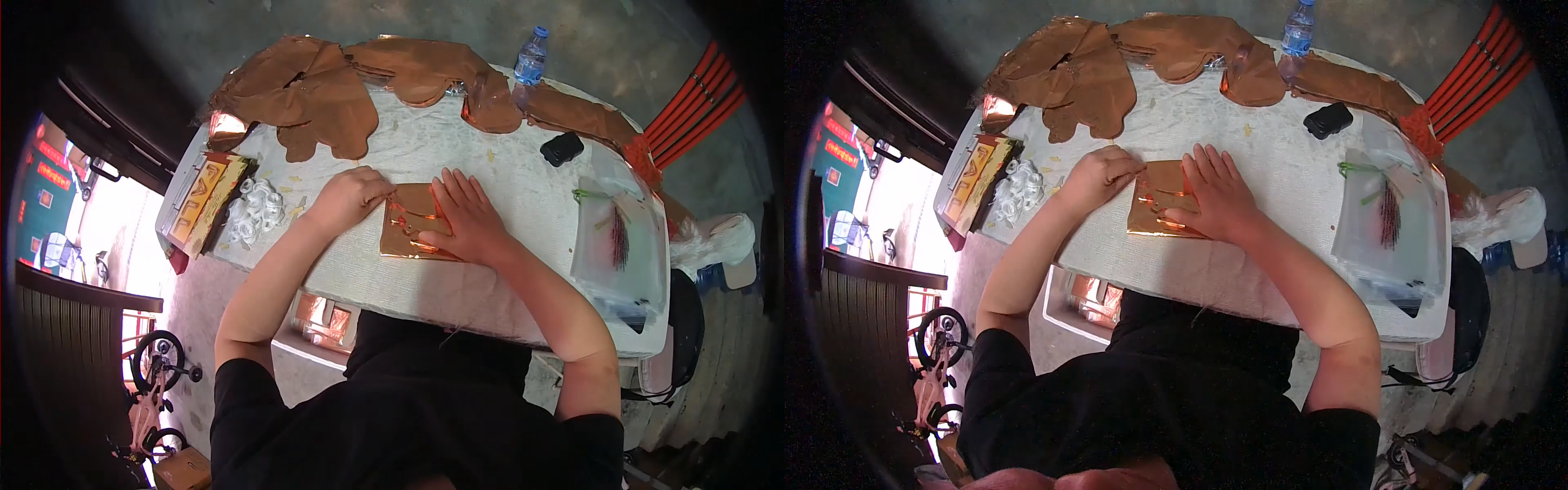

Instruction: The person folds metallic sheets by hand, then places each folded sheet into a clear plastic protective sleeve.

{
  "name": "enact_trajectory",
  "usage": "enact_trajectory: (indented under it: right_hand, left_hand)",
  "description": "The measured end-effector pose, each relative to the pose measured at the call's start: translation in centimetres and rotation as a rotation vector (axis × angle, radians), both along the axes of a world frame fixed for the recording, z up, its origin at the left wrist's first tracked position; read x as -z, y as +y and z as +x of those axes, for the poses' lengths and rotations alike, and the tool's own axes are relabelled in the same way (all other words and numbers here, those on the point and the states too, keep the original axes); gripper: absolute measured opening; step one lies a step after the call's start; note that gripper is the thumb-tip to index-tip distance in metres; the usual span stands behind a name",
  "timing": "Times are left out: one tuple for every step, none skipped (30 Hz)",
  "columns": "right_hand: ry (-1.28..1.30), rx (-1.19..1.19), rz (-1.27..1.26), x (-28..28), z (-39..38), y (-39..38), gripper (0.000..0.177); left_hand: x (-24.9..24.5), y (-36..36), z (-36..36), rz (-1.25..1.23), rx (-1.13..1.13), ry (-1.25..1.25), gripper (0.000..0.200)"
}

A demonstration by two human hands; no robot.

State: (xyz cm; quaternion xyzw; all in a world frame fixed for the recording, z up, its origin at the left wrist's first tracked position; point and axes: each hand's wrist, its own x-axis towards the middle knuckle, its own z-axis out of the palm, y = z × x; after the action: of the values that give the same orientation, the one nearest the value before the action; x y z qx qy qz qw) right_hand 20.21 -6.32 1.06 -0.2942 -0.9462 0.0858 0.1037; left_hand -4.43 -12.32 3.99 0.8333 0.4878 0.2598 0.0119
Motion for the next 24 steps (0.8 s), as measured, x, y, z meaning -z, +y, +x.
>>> enact_trajectory:
  right_hand:
    - [0.0,0.0,-0.001,0.0,0.0,0.0,0.088]
    - [-0.001,-0.002,0.008,0.1,0.0,0.0,0.088]
    - [-0.002,-0.004,0.017,0.1,0.0,0.0,0.088]
    - [-0.003,-0.003,0.016,0.0,0.0,0.0,0.088]
    - [0.001,-0.005,0.011,0.0,0.0,0.0,0.088]
    - [0.005,-0.007,0.007,0.0,0.0,0.0,0.088]
    - [0.005,-0.006,0.006,0.2,0.1,0.1,0.088]
    - [0.028,-0.014,0.027,0.6,0.0,0.2,0.09]
    - [0.051,-0.021,0.048,0.7,-0.1,0.2,0.093]
    - [0.051,-0.02,0.048,0.7,0.0,0.3,0.093]
    - [0.043,-0.021,0.044,0.8,-0.1,0.3,0.093]
    - [0.035,-0.022,0.039,0.8,-0.1,0.3,0.093]
    - [0.035,-0.021,0.038,0.7,0.0,0.3,0.093]
    - [0.031,-0.017,0.024,0.6,0.0,0.2,0.093]
    - [0.028,-0.015,0.011,0.5,-0.1,0.2,0.093]
    - [0.029,-0.015,0.012,0.5,-0.1,0.2,0.093]
    - [0.029,-0.016,0.012,0.5,-0.1,0.2,0.093]
    - [0.03,-0.015,0.012,0.5,0.0,0.2,0.093]
    - [0.031,-0.014,0.013,0.5,0.0,0.2,0.093]
    - [0.036,-0.014,0.011,0.5,0.0,0.2,0.093]
    - [0.041,-0.016,0.008,0.4,-0.1,0.2,0.093]
    - [0.043,-0.016,0.009,0.3,-0.1,0.2,0.093]
    - [0.033,-0.011,0.006,0.2,0.0,0.1,0.091]
    - [0.023,-0.006,0.004,0.1,0.0,0.1,0.088]
  left_hand:
    - [-0.3,0.0,0.0,0.024,-0.007,0.109,0.018]
    - [-0.5,-0.1,0.1,0.023,-0.007,0.108,0.018]
    - [-1.1,-0.3,0.4,0.072,0.021,0.13,0.018]
    - [-1.4,-0.3,0.6,0.12,0.049,0.152,0.019]
    - [-1.4,-0.3,0.6,0.119,0.051,0.152,0.019]
    - [-1.4,-0.3,0.5,0.134,0.064,0.179,0.018]
    - [-1.4,-0.3,0.4,0.148,0.075,0.207,0.018]
    - [-1.3,-0.3,0.3,0.149,0.074,0.206,0.018]
    - [-1.2,-0.2,0.2,0.153,0.075,0.222,0.016]
    - [-1.0,-0.1,0.2,0.157,0.075,0.238,0.015]
    - [-0.9,-0.1,0.1,0.157,0.076,0.237,0.015]
    - [-0.9,0.0,0.1,0.131,0.068,0.231,0.015]
    - [-0.8,0.1,0.2,0.105,0.059,0.225,0.015]
    - [-0.9,0.1,0.2,0.104,0.059,0.225,0.015]
    - [-1.0,0.1,0.2,0.037,0.034,0.205,0.014]
    - [-1.1,0.1,0.2,-0.03,0.009,0.185,0.013]
    - [-1.3,0.1,0.2,-0.03,0.009,0.185,0.013]
    - [-1.5,0.1,0.2,-0.116,0.016,0.049,0.013]
    - [-1.7,0.1,0.3,-0.202,0.023,-0.087,0.013]
    - [-2.0,0.1,0.3,-0.202,0.025,-0.086,0.013]
    - [-2.3,0.0,0.3,-0.298,-0.004,-0.201,0.013]
    - [-2.5,-0.1,0.2,-0.395,-0.034,-0.316,0.013]
    - [-2.3,0.1,0.1,-0.395,-0.034,-0.314,0.013]
    - [-2.1,0.3,0.0,-0.36,-0.036,-0.332,0.014]
